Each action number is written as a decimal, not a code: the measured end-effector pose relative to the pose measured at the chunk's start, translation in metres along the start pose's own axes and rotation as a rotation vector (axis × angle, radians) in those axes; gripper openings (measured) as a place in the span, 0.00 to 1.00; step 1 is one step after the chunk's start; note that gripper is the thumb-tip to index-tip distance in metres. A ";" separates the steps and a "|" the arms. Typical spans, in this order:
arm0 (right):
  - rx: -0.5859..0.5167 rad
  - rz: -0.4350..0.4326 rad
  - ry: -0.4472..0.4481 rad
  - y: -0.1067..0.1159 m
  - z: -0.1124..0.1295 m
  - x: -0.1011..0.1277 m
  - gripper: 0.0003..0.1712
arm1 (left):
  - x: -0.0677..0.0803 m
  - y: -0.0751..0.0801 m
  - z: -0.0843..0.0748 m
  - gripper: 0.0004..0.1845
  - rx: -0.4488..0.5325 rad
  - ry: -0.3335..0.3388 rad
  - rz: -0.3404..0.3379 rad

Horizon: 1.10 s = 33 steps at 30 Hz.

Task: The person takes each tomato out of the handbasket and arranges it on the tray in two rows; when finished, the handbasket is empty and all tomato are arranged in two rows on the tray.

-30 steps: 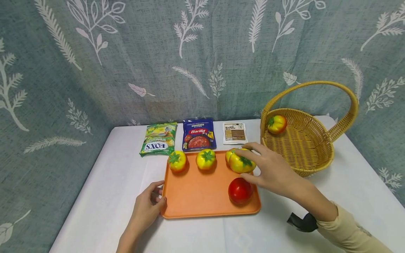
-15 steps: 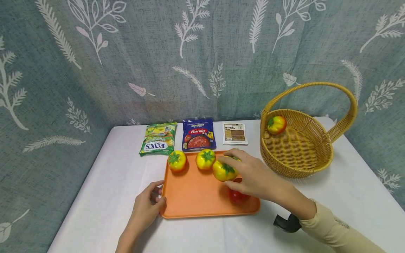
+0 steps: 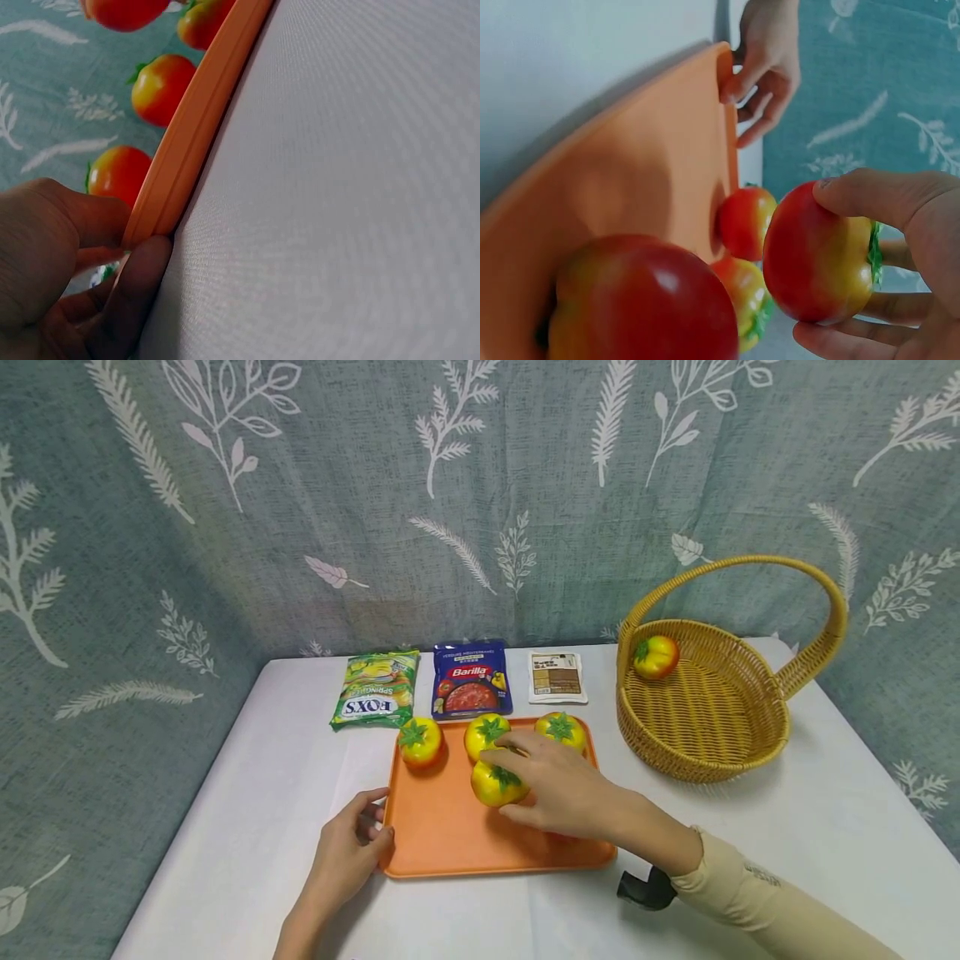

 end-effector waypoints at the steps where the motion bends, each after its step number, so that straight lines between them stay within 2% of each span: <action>1: -0.002 0.012 -0.004 -0.002 0.001 -0.001 0.34 | 0.000 0.000 0.000 0.28 -0.001 0.001 0.001; 11: -0.008 0.129 -0.021 -0.025 0.007 -0.003 0.34 | 0.000 0.000 0.000 0.28 -0.010 -0.024 -0.012; 16: -0.014 0.164 -0.056 -0.035 0.007 -0.003 0.34 | 0.000 0.000 0.000 0.28 0.000 -0.022 -0.006; 22: 0.006 0.212 -0.054 -0.048 0.006 -0.004 0.33 | 0.000 0.001 0.000 0.28 0.004 -0.020 -0.009; 27: 0.028 0.228 -0.059 -0.055 0.005 -0.003 0.34 | 0.000 0.000 0.000 0.28 0.011 -0.007 -0.003; 33: 0.031 0.238 -0.080 -0.056 0.005 -0.005 0.34 | 0.000 0.001 0.000 0.28 0.006 -0.040 -0.018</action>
Point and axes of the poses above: each hand's wrist, its own x-axis away from the middle knuckle, its own y-axis out of the back of the hand, z = x × y, the point moved 4 cm from there along -x, towards the middle knuckle, and after that the axes turned 11 degrees about -z, right-handed, at the moved point
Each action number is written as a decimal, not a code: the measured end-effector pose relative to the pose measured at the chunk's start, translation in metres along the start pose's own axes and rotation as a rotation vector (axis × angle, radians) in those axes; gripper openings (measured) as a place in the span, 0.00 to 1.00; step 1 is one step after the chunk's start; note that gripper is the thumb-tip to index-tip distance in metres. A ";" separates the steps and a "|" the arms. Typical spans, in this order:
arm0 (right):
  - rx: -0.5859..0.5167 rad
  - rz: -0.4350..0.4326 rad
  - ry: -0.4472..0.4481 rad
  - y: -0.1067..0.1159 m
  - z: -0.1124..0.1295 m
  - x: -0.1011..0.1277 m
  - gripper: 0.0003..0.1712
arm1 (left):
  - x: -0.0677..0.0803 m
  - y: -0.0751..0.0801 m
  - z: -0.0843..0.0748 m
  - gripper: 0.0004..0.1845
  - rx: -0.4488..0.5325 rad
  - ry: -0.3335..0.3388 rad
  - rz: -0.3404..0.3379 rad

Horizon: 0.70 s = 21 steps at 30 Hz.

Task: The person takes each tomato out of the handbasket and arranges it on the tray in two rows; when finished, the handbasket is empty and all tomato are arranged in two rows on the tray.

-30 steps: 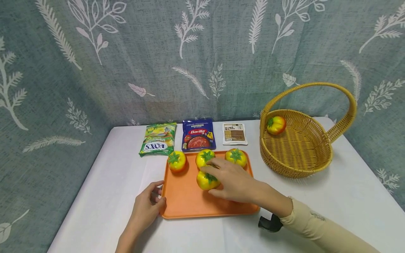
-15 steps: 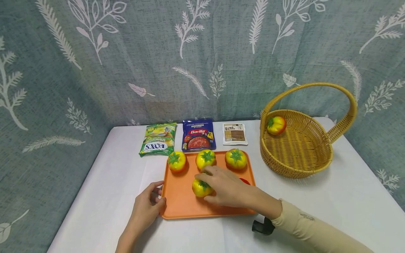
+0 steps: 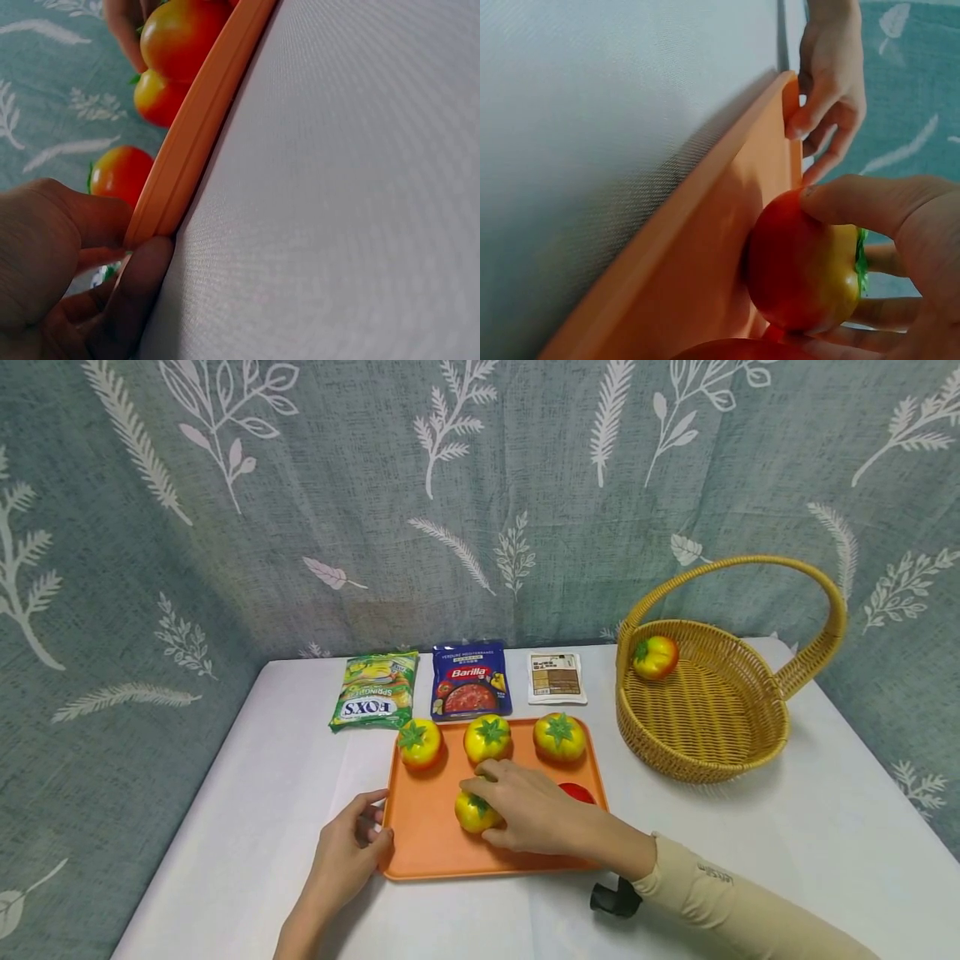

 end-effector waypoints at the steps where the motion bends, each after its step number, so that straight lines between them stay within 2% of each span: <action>1: 0.002 0.004 -0.004 0.000 0.000 0.000 0.35 | 0.000 0.000 0.000 0.28 -0.004 -0.006 -0.002; 12: 0.021 0.014 -0.015 0.005 0.002 0.002 0.40 | 0.001 -0.001 0.000 0.28 -0.024 0.007 0.000; 21: 0.020 -0.131 0.008 0.033 -0.003 0.016 0.40 | -0.001 -0.001 0.000 0.28 -0.037 0.004 -0.003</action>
Point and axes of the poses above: each hand's wrist, its own x-axis away from the middle knuckle, its own y-axis out of the back of the hand, z = x × y, the point moved 4 cm from there along -x, towards the middle knuckle, and after that the axes turned 11 degrees about -z, right-handed, at the moved point
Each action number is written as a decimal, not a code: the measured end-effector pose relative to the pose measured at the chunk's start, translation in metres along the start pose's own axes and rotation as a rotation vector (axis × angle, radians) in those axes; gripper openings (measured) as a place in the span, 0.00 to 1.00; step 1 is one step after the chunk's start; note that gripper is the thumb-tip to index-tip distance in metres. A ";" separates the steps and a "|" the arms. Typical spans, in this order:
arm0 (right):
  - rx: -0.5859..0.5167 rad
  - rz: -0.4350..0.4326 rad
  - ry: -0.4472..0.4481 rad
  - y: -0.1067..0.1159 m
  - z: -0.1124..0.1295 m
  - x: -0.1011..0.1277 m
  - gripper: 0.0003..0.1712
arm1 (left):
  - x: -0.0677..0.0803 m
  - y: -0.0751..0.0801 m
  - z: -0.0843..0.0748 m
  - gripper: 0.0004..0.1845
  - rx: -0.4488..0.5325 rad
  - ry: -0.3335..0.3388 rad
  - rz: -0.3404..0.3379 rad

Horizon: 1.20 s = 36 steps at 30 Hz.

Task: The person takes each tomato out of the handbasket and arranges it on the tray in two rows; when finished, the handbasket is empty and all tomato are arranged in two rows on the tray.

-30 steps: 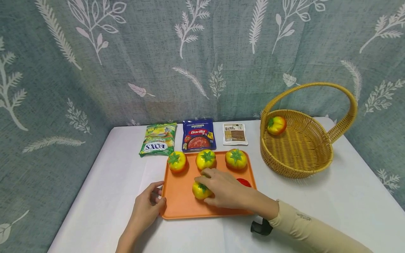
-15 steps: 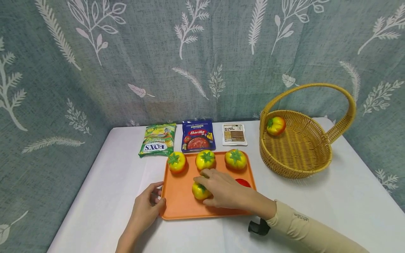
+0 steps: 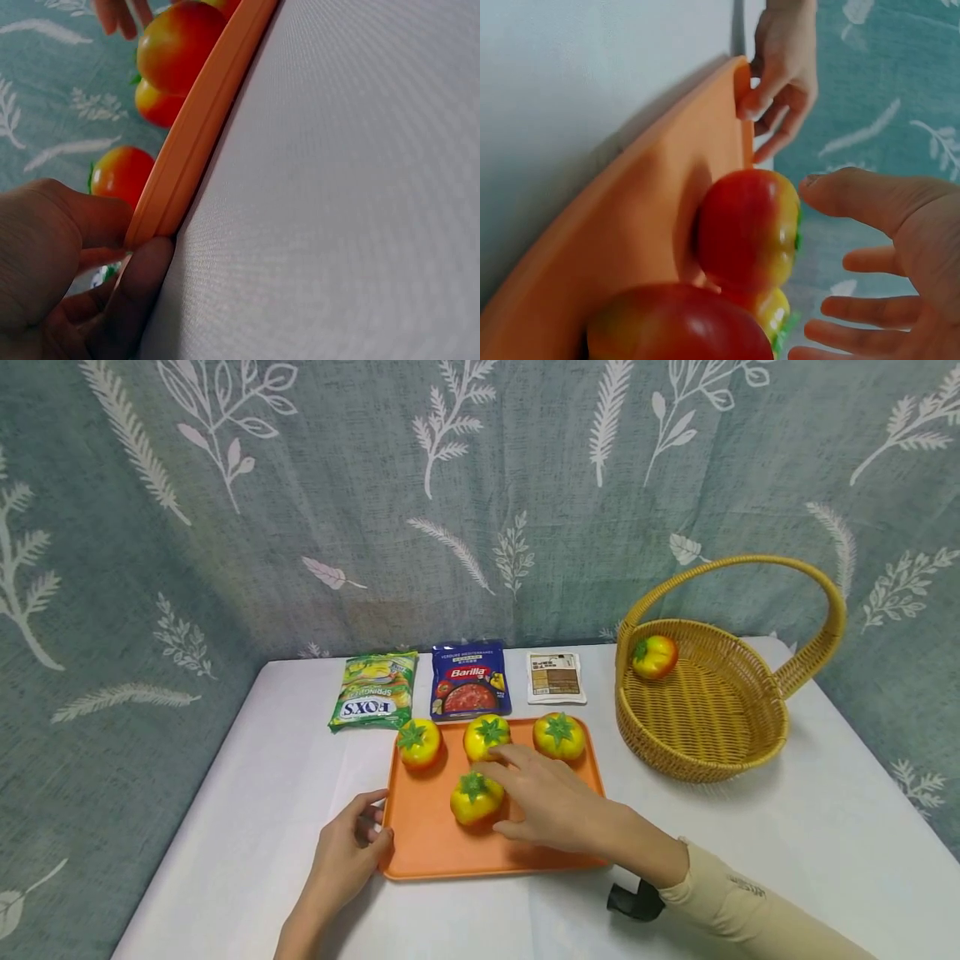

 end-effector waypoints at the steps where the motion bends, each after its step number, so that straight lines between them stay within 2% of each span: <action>1: -0.006 -0.016 0.005 0.003 -0.001 0.002 0.40 | 0.000 0.000 0.000 0.28 -0.004 0.001 -0.002; 7: -0.009 -0.082 0.011 0.022 -0.007 0.013 0.38 | 0.000 0.000 0.001 0.28 -0.003 0.005 -0.004; 14: 0.086 -0.169 -0.001 0.049 -0.018 0.027 0.36 | 0.000 -0.001 0.001 0.28 -0.002 -0.011 -0.005; 21: 0.097 -0.258 -0.033 0.077 -0.040 0.041 0.37 | -0.001 0.000 0.001 0.28 0.007 -0.016 -0.007; 30: 0.130 -0.300 -0.044 0.100 -0.061 0.050 0.36 | 0.000 0.001 0.000 0.28 0.005 0.004 0.007; 36: 0.119 -0.300 -0.098 0.109 -0.074 0.053 0.34 | 0.001 0.001 0.000 0.28 0.020 0.016 0.015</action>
Point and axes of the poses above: each hand's wrist, its own x-axis away from the middle knuckle, its own y-axis out of the back of the hand, z = x × y, the point moved 4 cm from there along -x, towards the middle knuckle, and after that the axes turned 11 degrees about -z, right-handed, at the moved point
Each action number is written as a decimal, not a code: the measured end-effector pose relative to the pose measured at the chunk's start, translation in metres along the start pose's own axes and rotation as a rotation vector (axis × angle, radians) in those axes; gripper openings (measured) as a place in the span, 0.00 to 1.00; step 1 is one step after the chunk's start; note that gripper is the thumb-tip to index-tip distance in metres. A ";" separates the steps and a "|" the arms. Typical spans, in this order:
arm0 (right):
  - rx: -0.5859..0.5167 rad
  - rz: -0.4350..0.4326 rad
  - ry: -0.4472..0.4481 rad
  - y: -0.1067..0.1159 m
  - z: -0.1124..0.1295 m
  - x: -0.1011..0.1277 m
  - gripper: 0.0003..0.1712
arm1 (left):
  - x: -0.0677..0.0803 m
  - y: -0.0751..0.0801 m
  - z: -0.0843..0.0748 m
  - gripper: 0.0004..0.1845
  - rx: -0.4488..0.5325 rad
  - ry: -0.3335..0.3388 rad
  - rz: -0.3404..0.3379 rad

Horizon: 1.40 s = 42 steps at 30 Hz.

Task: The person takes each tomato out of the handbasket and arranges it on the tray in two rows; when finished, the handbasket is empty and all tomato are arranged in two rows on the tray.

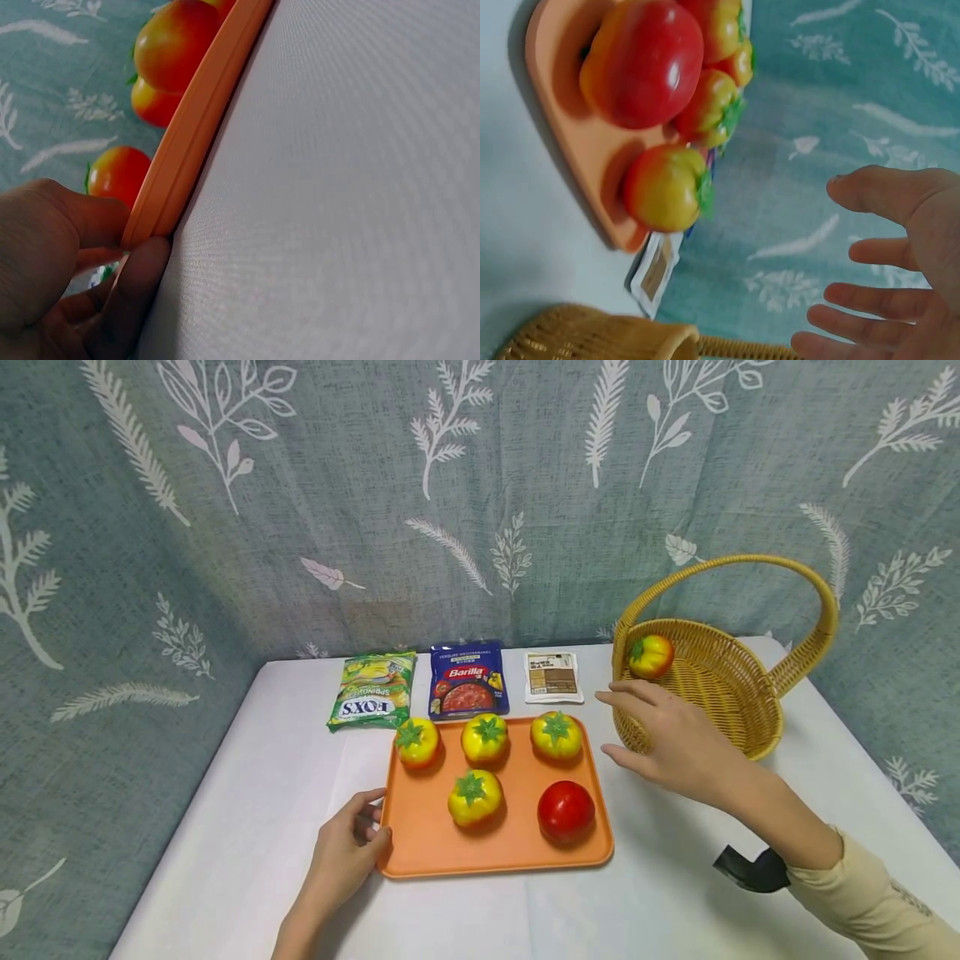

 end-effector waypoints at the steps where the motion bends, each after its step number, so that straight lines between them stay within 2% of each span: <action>1: -0.002 -0.001 -0.006 0.001 -0.003 0.000 0.34 | 0.000 0.000 0.000 0.28 -0.004 -0.004 -0.003; 7: 0.016 -0.029 -0.012 0.006 -0.020 -0.003 0.33 | 0.000 0.000 0.000 0.28 -0.023 -0.020 -0.011; 18: 0.087 -0.005 -0.072 0.014 -0.054 -0.013 0.33 | 0.000 0.000 0.001 0.28 -0.027 -0.033 -0.025; 24: 0.110 0.033 -0.085 0.014 -0.070 -0.023 0.35 | 0.000 0.000 0.001 0.28 -0.023 -0.021 -0.015; 33: 0.137 0.121 -0.181 0.013 -0.094 -0.036 0.37 | -0.001 0.000 0.002 0.28 -0.030 -0.002 -0.009; 42: 0.135 0.137 -0.176 0.006 -0.115 -0.047 0.35 | 0.000 0.000 0.002 0.28 -0.017 -0.010 -0.010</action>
Point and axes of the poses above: each hand's wrist, its own x-axis away from the middle knuckle, its own y-axis out of the back of the hand, z = x × y, the point moved 4 cm from there along -x, towards the middle knuckle, and after that the axes turned 11 degrees about -z, right-handed, at the moved point
